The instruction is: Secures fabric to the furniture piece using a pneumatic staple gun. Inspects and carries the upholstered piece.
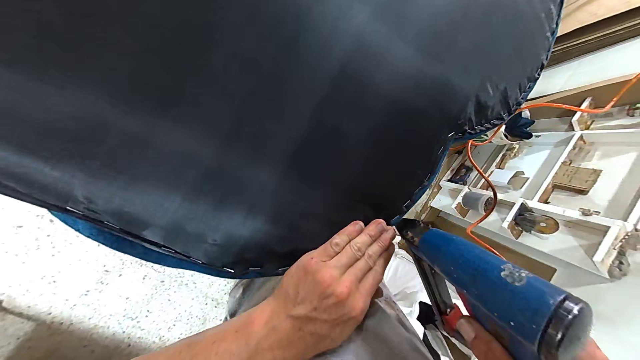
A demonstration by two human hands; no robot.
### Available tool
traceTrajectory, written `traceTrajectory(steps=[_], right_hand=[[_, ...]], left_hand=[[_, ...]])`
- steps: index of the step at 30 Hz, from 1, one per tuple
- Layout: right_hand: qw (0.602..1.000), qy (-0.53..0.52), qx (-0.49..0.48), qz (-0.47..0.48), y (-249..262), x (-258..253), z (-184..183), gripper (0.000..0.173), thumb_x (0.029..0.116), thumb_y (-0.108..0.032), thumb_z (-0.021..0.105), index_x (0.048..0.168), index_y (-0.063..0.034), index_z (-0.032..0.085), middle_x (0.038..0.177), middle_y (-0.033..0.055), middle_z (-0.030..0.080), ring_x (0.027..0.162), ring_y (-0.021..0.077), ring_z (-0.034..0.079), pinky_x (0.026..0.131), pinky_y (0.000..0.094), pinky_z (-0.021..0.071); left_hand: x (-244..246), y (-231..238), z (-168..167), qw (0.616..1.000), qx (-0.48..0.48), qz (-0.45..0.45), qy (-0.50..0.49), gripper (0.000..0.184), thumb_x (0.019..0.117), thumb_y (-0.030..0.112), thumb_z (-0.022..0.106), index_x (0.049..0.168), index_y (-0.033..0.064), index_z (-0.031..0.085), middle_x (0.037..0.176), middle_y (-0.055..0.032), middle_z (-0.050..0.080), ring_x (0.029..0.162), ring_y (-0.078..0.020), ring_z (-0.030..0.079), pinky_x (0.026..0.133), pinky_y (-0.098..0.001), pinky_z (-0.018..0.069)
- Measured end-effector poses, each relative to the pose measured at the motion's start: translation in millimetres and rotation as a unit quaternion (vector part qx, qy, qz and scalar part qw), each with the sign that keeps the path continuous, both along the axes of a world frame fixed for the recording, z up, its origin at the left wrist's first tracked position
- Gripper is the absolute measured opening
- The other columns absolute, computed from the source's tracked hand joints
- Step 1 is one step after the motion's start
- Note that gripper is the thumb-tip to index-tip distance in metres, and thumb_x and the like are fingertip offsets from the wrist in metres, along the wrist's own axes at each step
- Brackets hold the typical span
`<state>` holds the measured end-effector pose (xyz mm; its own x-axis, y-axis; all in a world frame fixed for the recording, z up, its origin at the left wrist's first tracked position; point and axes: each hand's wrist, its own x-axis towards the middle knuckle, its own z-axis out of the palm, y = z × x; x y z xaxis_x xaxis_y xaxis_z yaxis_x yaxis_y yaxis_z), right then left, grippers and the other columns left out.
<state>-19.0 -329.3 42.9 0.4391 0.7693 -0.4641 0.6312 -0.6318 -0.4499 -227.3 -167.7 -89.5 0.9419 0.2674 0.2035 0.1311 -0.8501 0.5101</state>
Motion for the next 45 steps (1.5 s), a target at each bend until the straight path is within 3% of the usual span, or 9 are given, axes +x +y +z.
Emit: traceTrajectory(steps=[4,11,24,27,30,34,38,40,45], right_hand=[[0.997,0.055,0.016,-0.053,-19,-1,-4,0.032,0.0944,-0.03,0.074,0.104,-0.0003,0.067,0.089,0.0137,0.072,0.082,0.023,0.073,0.073,0.0465,0.0618],[0.999,-0.005,0.03,-0.013,1,-15,-2,0.036,0.0915,-0.032,0.075,0.099,0.0018,0.067,0.086,0.014,0.073,0.08,0.0195,0.073,0.071,0.0421,0.0617],[1.0,-0.012,0.012,-0.017,-3,-30,-1,0.036,0.0916,-0.033,0.074,0.099,0.0009,0.068,0.084,0.013,0.073,0.078,0.0202,0.073,0.07,0.0433,0.0609],[0.992,0.049,0.074,-0.089,-20,-34,-3,0.03,0.0951,-0.025,0.074,0.107,0.0014,0.065,0.089,0.0133,0.072,0.079,0.0215,0.073,0.072,0.0452,0.0629],[0.98,0.105,0.117,-0.124,-31,-41,-3,0.034,0.096,-0.019,0.073,0.119,0.0016,0.061,0.098,0.0144,0.071,0.082,0.0212,0.072,0.074,0.045,0.0631],[0.98,0.091,0.11,-0.136,-26,-49,-5,0.032,0.0956,-0.024,0.072,0.11,0.0028,0.063,0.091,0.0131,0.071,0.079,0.0204,0.072,0.073,0.0446,0.0626],[0.986,0.077,0.093,-0.113,-18,-52,-10,0.03,0.0964,-0.027,0.071,0.103,0.002,0.066,0.086,0.014,0.072,0.076,0.022,0.072,0.07,0.0459,0.0625],[0.991,0.055,0.079,-0.096,-17,-51,-9,0.032,0.0956,-0.029,0.072,0.102,0.0015,0.066,0.085,0.0137,0.072,0.076,0.0217,0.073,0.069,0.0454,0.0624],[0.997,-0.032,0.06,-0.032,-7,-50,-3,0.038,0.0899,-0.035,0.076,0.1,0.0015,0.067,0.085,0.0131,0.074,0.08,0.0171,0.073,0.072,0.0406,0.0617]], left_hand=[[-8,1,-1,1.0,0.002,-0.024,-0.001,0.046,0.108,0.033,0.044,0.142,0.0068,0.06,0.15,-0.0049,0.059,0.145,-0.0193,0.048,0.123,-0.0376,0.0355],[-12,1,-3,0.999,-0.001,-0.039,-0.018,0.044,0.1071,0.033,0.046,0.135,0.0049,0.065,0.14,-0.0076,0.066,0.141,-0.022,0.052,0.122,-0.0367,0.037],[-19,4,-6,0.993,-0.036,-0.078,-0.076,0.036,0.1063,0.03,0.049,0.11,0.0025,0.072,0.123,-0.0117,0.073,0.133,-0.0272,0.06,0.12,-0.04,0.0414],[-37,5,-12,0.964,-0.126,-0.114,-0.204,0.023,0.1039,0.025,0.059,0.105,0.0061,0.073,0.113,-0.0106,0.076,0.121,-0.0262,0.068,0.113,-0.0435,0.0492],[-60,11,2,0.967,-0.109,-0.034,-0.229,0.021,0.1008,0.03,0.063,0.102,0.0117,0.073,0.109,-0.0061,0.076,0.113,-0.0216,0.068,0.103,-0.0377,0.0499],[-50,13,16,0.988,-0.038,0.118,-0.094,0.031,0.1017,0.034,0.056,0.125,0.0187,0.07,0.133,0.0017,0.07,0.131,-0.0155,0.058,0.107,-0.0362,0.0423],[-31,13,7,0.997,0.047,0.055,0.037,0.053,0.1034,0.041,0.044,0.152,0.02,0.053,0.161,0.0049,0.046,0.155,-0.0174,0.03,0.123,-0.0512,0.0255],[-33,12,4,0.997,0.055,0.014,0.046,0.055,0.1029,0.04,0.042,0.153,0.0213,0.051,0.163,0.0065,0.043,0.157,-0.0195,0.025,0.122,-0.0552,0.0231],[-41,16,5,0.998,0.054,-0.019,0.04,0.052,0.1018,0.039,0.041,0.15,0.0241,0.055,0.16,0.0085,0.047,0.156,-0.0212,0.028,0.121,-0.0565,0.0225]])
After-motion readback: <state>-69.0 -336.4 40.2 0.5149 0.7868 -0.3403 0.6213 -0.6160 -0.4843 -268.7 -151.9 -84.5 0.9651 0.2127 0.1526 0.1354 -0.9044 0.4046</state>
